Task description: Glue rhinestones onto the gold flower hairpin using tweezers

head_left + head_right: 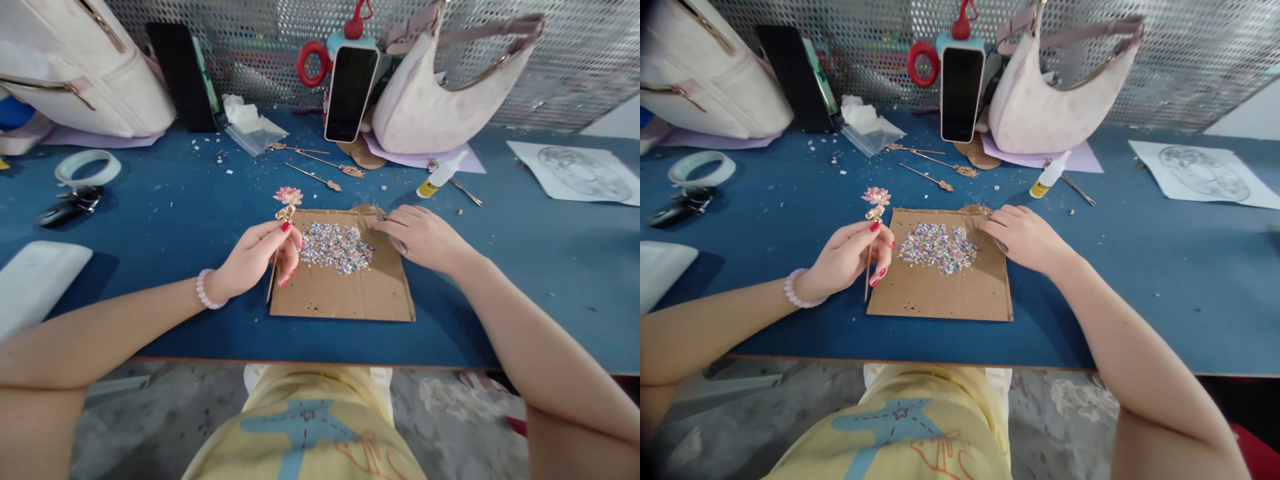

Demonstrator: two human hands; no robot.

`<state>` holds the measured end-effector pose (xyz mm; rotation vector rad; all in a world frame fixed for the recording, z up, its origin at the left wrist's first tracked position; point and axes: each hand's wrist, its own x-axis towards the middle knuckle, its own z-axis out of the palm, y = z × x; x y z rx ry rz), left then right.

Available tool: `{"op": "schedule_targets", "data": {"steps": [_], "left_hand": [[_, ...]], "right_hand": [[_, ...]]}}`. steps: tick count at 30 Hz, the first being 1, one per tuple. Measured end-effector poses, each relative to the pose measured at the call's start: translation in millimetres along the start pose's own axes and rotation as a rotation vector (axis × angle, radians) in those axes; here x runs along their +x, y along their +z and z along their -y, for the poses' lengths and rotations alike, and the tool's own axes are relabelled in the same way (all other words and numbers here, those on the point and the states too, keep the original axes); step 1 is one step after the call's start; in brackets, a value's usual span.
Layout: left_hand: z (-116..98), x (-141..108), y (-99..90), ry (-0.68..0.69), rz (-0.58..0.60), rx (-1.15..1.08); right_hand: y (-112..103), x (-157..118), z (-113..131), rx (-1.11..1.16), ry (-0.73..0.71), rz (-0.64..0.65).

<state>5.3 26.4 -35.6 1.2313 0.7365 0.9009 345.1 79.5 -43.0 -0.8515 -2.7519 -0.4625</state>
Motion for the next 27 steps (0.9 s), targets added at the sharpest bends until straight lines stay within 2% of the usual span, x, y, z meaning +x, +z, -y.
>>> {"op": "schedule_targets", "data": {"steps": [5,8,10,13,14,17,19,22,27], "left_hand": [[1,0,-0.1,-0.025,0.007,0.055],[0,0,1.1,-0.035,0.017,0.084],[-1,0,2.1,-0.04,0.026,0.1],[-2,-1,4.0,-0.05,0.042,0.127],[-2,-1,4.7,-0.055,0.049,0.136],[-2,-1,7.2,-0.074,0.065,0.165],[-2,-1,8.7,-0.089,0.077,0.182],[-2,-2,10.3,-0.111,0.103,0.202],[-4,-4,12.0,-0.135,0.129,0.21]], "right_hand": [[-1,-2,-3,0.017,0.004,0.008],[0,-6,-11,0.018,0.121,-0.059],[3,-10,-21,-0.003,0.294,-0.219],[15,-18,-42,-0.01,0.639,-0.549],[22,-21,-49,0.032,0.743,-0.6],[43,-26,-68,0.337,0.96,-0.559],[55,-28,-75,0.429,1.009,-0.459],[64,-27,-79,0.416,1.008,-0.412],[58,-22,-76,0.28,0.894,-0.377]]}}
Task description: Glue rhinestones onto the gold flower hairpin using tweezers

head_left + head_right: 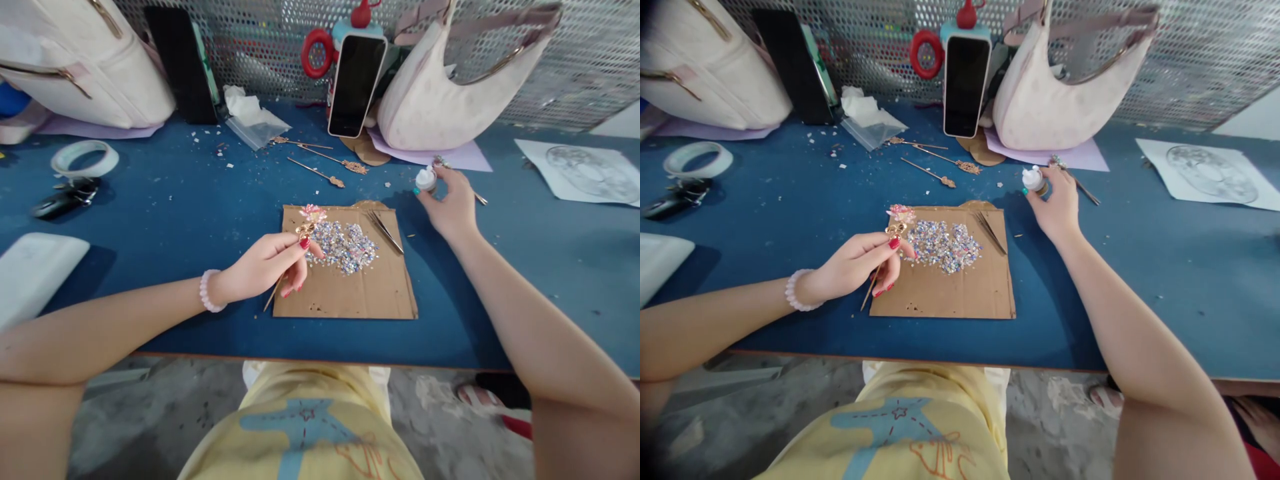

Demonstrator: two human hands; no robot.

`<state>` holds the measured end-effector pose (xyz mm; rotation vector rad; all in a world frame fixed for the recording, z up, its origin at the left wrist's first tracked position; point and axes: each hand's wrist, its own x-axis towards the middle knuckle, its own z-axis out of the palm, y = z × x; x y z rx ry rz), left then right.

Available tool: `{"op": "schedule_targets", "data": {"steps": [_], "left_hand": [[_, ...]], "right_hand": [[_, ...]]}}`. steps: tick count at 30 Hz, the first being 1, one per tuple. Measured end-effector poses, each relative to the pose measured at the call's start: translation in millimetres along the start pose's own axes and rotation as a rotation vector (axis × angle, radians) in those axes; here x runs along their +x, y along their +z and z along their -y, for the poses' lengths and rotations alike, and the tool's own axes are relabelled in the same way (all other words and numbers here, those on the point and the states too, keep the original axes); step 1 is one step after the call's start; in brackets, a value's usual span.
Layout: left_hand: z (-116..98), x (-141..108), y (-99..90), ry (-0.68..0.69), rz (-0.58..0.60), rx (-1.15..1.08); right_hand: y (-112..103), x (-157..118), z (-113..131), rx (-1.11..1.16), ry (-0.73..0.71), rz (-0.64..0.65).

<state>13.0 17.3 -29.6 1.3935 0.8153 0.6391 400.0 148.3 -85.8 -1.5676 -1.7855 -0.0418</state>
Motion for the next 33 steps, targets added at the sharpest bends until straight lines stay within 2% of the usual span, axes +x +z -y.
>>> {"op": "schedule_targets", "data": {"steps": [2,4,8,9,11,13,16,19,21,26,33], "left_hand": [[0,-1,1.4,-0.011,0.008,-0.006],[-1,-2,3.2,-0.027,0.014,-0.018],[-5,-6,7.4,-0.084,0.049,-0.059],[-6,-6,8.4,-0.101,0.061,-0.073],[-7,-7,10.3,-0.136,0.086,-0.112],[-7,-8,11.8,-0.172,0.112,-0.159],[-6,-7,13.1,-0.205,0.155,-0.211],[-5,-5,13.3,-0.226,0.175,-0.231],[-5,-4,13.3,-0.247,0.18,-0.237],[-6,-2,13.8,-0.263,0.181,-0.226],[-5,-1,14.1,-0.263,0.204,-0.177]], "right_hand": [[-3,-2,9,0.022,-0.023,0.001],[-8,-7,25,0.189,-0.023,0.01],[-23,-27,71,0.423,-0.142,0.096],[-28,-34,84,0.432,-0.183,0.092],[-36,-48,109,0.304,-0.297,0.127],[-42,-62,130,0.288,-0.351,0.225],[-47,-78,152,0.415,-0.372,0.397],[-49,-85,159,0.512,-0.413,0.45],[-50,-86,159,0.542,-0.436,0.439],[-55,-81,158,0.521,-0.43,0.344],[-59,-74,169,0.568,-0.351,0.204]]}}
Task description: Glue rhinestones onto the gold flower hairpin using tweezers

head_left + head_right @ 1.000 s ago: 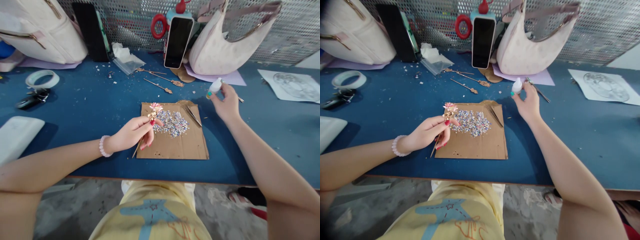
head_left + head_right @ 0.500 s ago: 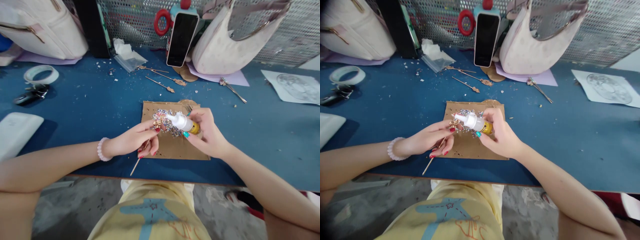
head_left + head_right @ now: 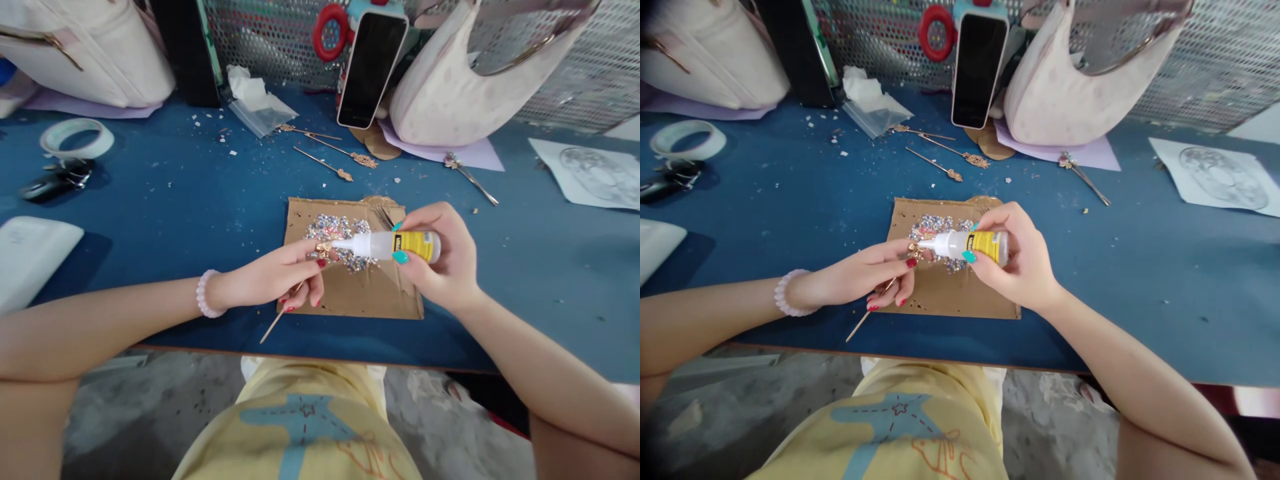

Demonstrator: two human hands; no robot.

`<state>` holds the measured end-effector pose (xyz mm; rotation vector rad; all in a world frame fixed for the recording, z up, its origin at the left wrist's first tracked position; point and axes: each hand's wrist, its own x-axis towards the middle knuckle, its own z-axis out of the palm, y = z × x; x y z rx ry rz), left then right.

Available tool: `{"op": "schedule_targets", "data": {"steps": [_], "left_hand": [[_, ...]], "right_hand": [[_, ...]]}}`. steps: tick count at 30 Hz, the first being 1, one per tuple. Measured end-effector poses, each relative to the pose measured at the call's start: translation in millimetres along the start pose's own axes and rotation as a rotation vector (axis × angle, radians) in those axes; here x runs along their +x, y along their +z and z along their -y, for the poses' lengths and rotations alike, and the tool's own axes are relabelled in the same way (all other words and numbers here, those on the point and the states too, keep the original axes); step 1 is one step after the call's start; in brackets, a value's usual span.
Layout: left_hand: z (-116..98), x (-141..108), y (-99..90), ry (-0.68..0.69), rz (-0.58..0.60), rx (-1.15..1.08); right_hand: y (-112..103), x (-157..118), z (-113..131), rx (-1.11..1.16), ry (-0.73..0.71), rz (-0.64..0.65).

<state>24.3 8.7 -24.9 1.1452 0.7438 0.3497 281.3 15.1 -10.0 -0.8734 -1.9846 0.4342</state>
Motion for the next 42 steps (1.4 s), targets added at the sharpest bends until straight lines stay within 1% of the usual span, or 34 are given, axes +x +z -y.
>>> {"op": "schedule_targets", "data": {"steps": [2,6,8,12,17,23,30,35,42], "left_hand": [[1,0,-0.1,-0.001,0.003,0.016],[2,0,-0.1,-0.013,0.011,0.032],[2,0,0.1,-0.021,0.012,0.046],[2,-1,0.4,-0.034,0.014,0.062],[3,-1,0.4,-0.029,0.024,0.08],[2,-1,1.4,-0.031,0.032,0.087],[0,-1,3.7,-0.021,0.035,0.083],[-3,0,6.0,-0.046,0.031,0.088],[-5,-1,6.9,-0.067,0.03,0.098]], "right_hand": [[0,0,1,-0.026,0.006,-0.015],[0,-5,2,-0.132,0.06,0.003],[2,-6,3,-0.154,0.058,0.003],[6,-7,3,-0.137,0.022,-0.021],[8,-9,3,-0.188,0.052,-0.024],[8,-11,3,-0.182,0.054,-0.021],[10,-10,8,-0.199,0.001,-0.028],[11,-10,10,-0.23,0.039,-0.013],[10,-8,12,-0.171,-0.006,0.002]]}}
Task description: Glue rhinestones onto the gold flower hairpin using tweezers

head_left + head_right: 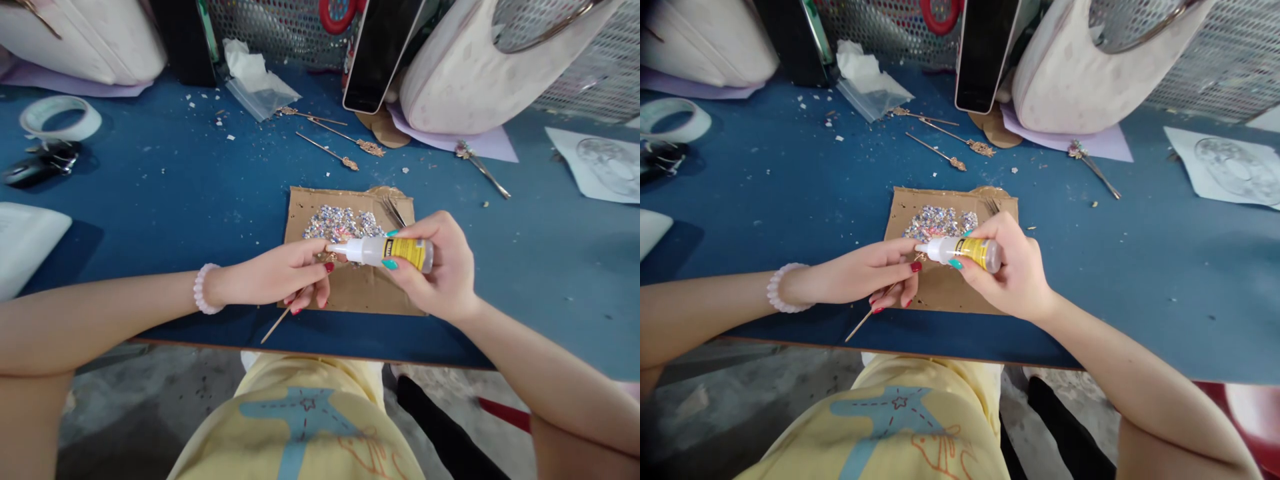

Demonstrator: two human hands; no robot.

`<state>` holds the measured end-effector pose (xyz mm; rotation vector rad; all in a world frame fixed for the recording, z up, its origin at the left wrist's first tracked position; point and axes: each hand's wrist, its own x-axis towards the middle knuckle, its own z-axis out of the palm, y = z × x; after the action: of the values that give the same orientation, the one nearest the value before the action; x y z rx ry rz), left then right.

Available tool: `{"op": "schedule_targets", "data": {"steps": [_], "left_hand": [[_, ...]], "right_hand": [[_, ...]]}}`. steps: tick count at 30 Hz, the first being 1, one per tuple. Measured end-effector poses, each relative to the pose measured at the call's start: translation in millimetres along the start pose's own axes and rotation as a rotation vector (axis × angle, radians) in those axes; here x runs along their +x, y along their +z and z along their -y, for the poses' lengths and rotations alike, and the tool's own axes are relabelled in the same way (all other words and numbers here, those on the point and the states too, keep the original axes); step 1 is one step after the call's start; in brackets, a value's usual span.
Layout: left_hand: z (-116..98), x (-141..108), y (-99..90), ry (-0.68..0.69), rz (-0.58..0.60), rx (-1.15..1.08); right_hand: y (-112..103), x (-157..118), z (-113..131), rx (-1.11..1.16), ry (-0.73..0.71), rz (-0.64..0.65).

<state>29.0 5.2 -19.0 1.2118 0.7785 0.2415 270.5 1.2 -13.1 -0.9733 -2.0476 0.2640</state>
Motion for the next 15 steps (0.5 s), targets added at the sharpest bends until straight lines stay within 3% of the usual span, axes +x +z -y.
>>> {"op": "schedule_targets", "data": {"steps": [6,15], "left_hand": [[0.4,-0.8,-2.0,0.006,0.017,0.009],[0.0,-0.4,-0.6,0.014,0.019,0.006]], "right_hand": [[1.8,1.7,-3.3,0.072,-0.087,-0.027],[2.0,-1.4,-4.1,0.096,-0.106,-0.036]]}}
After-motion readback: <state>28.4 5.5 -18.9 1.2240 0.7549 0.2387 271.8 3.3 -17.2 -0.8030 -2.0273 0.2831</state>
